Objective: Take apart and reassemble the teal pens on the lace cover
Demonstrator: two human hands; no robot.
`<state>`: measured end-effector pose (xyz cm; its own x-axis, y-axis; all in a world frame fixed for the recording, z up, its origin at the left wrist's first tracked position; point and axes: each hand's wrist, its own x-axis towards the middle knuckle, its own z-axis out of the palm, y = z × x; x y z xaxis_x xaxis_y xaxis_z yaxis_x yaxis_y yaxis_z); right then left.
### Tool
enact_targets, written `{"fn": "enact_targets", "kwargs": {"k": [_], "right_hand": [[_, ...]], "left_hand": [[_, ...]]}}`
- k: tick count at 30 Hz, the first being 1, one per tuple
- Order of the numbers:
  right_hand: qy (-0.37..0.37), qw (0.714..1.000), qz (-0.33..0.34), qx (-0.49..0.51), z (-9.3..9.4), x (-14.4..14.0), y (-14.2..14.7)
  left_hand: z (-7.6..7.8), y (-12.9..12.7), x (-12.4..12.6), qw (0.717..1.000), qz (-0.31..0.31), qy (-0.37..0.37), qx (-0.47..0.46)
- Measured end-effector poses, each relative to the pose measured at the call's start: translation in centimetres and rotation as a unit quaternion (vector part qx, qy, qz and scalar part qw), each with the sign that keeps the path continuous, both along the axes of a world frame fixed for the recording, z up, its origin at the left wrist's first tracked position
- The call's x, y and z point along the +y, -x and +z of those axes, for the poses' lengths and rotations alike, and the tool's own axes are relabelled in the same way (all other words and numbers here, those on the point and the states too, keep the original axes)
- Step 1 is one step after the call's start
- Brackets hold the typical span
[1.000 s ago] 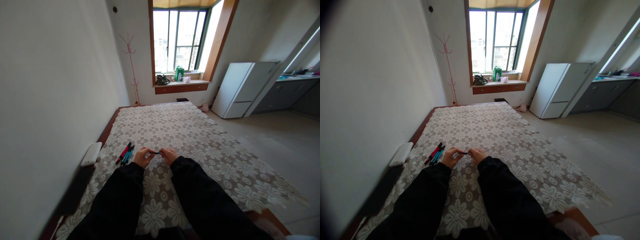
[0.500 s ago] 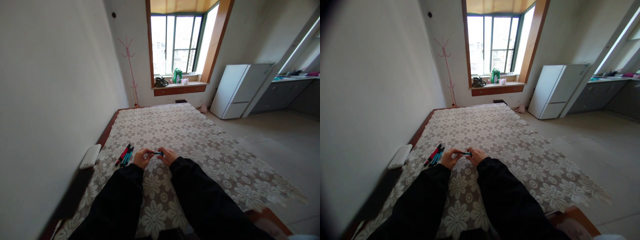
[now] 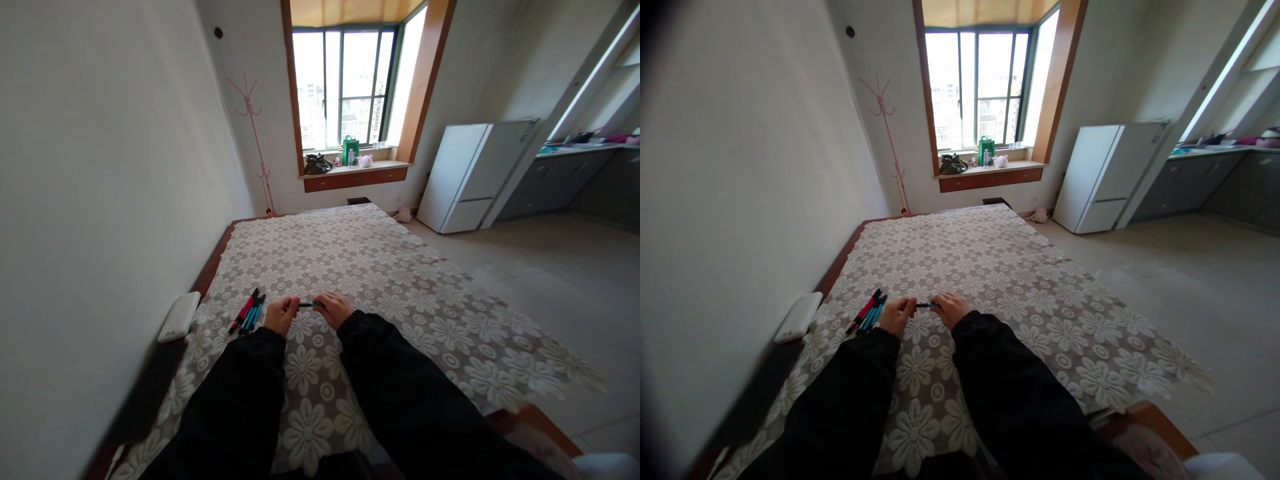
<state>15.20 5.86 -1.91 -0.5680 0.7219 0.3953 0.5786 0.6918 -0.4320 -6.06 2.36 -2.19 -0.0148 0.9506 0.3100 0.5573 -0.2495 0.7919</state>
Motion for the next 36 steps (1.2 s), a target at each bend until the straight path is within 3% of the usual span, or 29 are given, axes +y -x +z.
{"fn": "enact_targets", "kwargs": {"k": [6,12,17,21,25,29,36], "right_hand": [[0.023,0.996,-0.047,-0.067,-0.3,0.3,0.1],[-0.001,0.999,-0.020,-0.025,-0.3,0.3,0.0],[0.019,0.999,-0.002,-0.043,-0.4,0.2,0.0],[0.001,0.999,-0.014,-0.035,-0.6,0.6,-0.1],[-0.025,0.997,-0.058,0.044,-0.8,1.3,-0.7],[0.016,0.980,-0.065,0.185,-0.8,1.8,-1.1],[0.217,0.885,0.015,0.412,-1.1,2.7,-1.0]], "left_hand": [[0.1,-0.3,0.0,0.998,0.000,-0.058,0.015],[0.3,-0.2,-0.4,0.999,0.006,0.009,0.032],[0.6,-0.3,-0.6,0.995,0.012,-0.077,0.066],[0.4,-0.2,-0.4,0.995,0.015,-0.091,0.028],[0.3,-0.1,-0.2,0.994,0.059,-0.092,-0.022],[0.9,-0.3,-0.5,0.995,0.066,-0.066,-0.041],[1.2,-0.5,-0.8,0.995,0.060,-0.041,-0.075]]}}
